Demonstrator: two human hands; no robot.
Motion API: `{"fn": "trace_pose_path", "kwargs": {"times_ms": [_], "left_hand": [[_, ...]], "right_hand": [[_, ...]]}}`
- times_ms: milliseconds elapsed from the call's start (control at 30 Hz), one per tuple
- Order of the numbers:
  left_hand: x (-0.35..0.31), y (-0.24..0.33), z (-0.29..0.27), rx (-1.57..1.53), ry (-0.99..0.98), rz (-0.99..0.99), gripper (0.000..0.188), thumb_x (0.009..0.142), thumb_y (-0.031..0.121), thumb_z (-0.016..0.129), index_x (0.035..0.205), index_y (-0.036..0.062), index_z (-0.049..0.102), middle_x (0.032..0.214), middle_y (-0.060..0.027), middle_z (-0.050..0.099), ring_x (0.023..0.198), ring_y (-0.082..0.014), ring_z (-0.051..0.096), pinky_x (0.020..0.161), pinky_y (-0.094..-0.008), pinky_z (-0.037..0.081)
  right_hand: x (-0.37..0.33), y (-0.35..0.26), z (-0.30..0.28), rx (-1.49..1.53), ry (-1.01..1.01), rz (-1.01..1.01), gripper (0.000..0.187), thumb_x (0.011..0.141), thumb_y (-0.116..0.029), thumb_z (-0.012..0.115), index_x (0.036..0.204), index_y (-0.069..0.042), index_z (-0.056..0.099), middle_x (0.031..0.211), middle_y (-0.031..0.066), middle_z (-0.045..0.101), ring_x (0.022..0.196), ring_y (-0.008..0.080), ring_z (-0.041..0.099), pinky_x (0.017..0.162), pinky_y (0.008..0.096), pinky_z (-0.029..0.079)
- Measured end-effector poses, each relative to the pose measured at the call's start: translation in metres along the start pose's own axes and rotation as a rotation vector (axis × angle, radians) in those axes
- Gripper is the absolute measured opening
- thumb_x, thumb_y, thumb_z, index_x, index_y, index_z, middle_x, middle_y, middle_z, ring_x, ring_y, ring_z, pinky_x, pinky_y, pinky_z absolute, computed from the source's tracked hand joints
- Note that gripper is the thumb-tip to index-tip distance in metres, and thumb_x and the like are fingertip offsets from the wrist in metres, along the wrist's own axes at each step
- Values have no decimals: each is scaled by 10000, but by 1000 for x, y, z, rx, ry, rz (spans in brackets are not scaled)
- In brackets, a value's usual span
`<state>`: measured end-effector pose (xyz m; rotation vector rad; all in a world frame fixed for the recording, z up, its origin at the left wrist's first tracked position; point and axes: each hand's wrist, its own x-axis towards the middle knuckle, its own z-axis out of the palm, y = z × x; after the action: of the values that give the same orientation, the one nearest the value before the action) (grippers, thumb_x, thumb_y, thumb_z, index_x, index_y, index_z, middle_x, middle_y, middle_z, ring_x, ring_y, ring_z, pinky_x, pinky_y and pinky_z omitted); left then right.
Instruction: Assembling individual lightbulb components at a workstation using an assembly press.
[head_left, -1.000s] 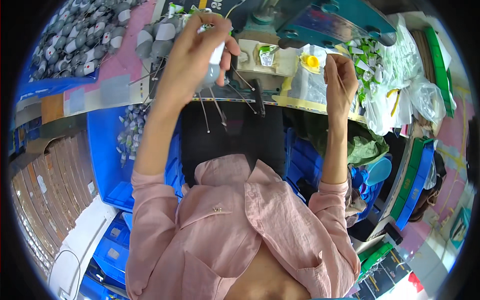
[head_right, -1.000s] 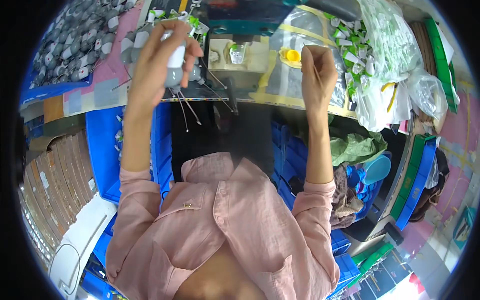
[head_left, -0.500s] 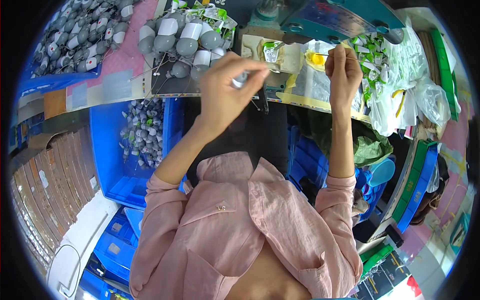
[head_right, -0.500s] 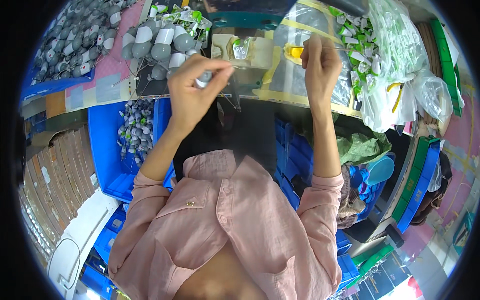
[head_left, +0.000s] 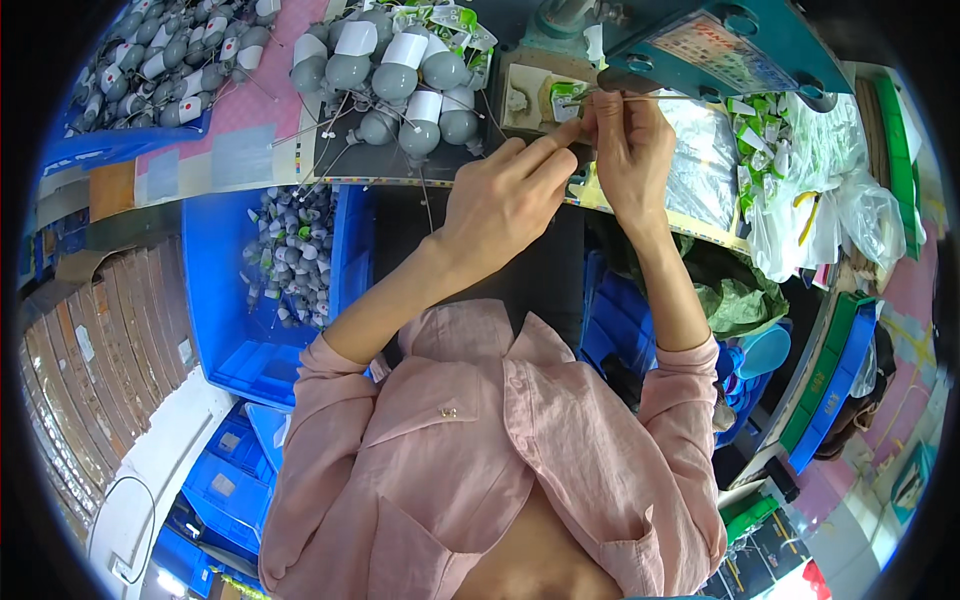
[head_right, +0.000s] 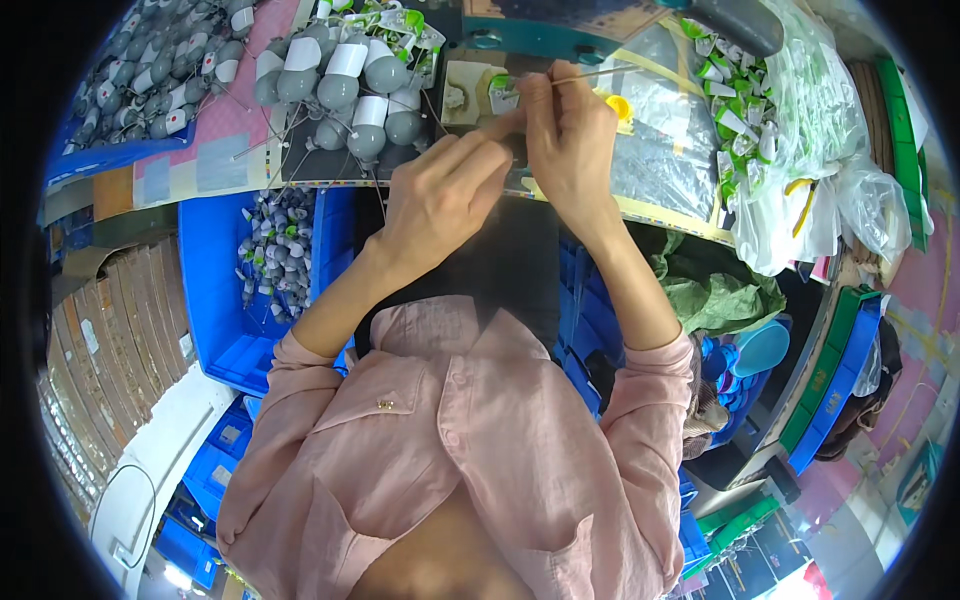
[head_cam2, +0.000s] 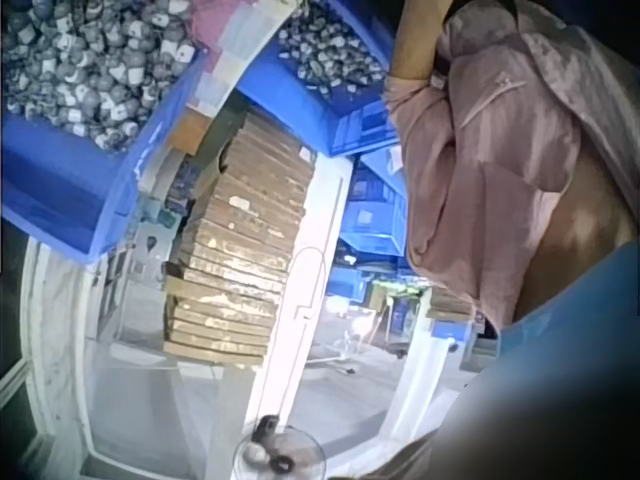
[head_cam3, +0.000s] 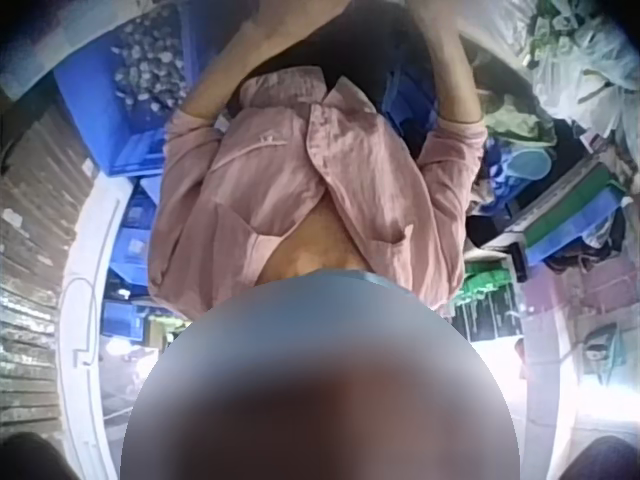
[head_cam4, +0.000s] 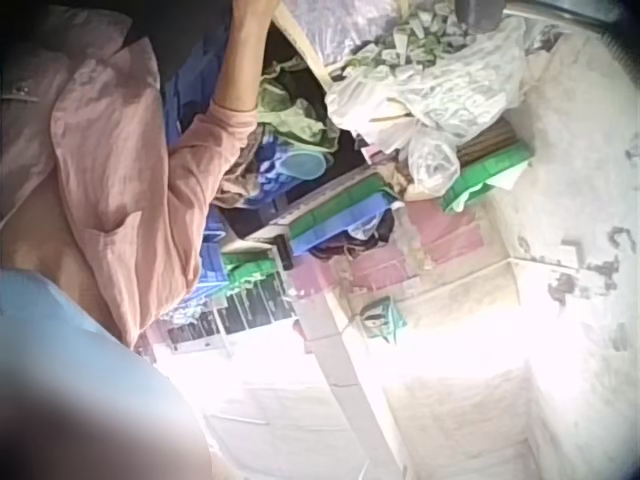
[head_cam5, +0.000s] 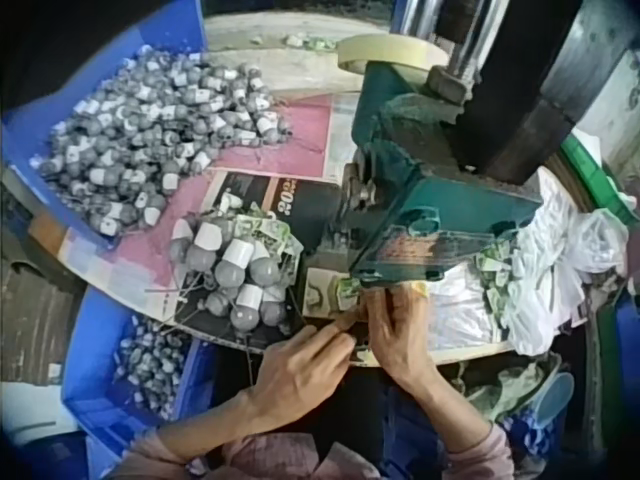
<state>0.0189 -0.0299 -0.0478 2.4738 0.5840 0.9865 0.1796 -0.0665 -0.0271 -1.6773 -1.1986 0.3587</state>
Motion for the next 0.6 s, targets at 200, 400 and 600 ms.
{"fn": "trace_pose_path", "kwargs": {"times_ms": [200,400,600], "left_hand": [[0,0,0,-17,-11,-14,295,727,55,747,976,68,589,1243,-41,669,771,-197,635,616,-308,555],[3,3,-1,-39,1,-28,261,740,44,742,958,61,600,1173,-61,681,774,-222,638,633,-325,552],[20,-8,-19,-357,195,-402,121,794,86,753,883,71,673,816,-74,685,763,-277,647,693,-388,506]], "right_hand": [[-1,-4,0,-105,-16,-15,194,1040,-152,556,948,0,635,666,14,579,598,71,502,538,248,428],[-1,-3,1,-132,24,-55,218,1044,-157,543,920,7,615,668,36,595,584,76,498,526,244,415],[47,-8,-61,-113,6,-178,320,985,-297,655,969,21,630,788,141,691,637,163,628,562,262,464]]}}
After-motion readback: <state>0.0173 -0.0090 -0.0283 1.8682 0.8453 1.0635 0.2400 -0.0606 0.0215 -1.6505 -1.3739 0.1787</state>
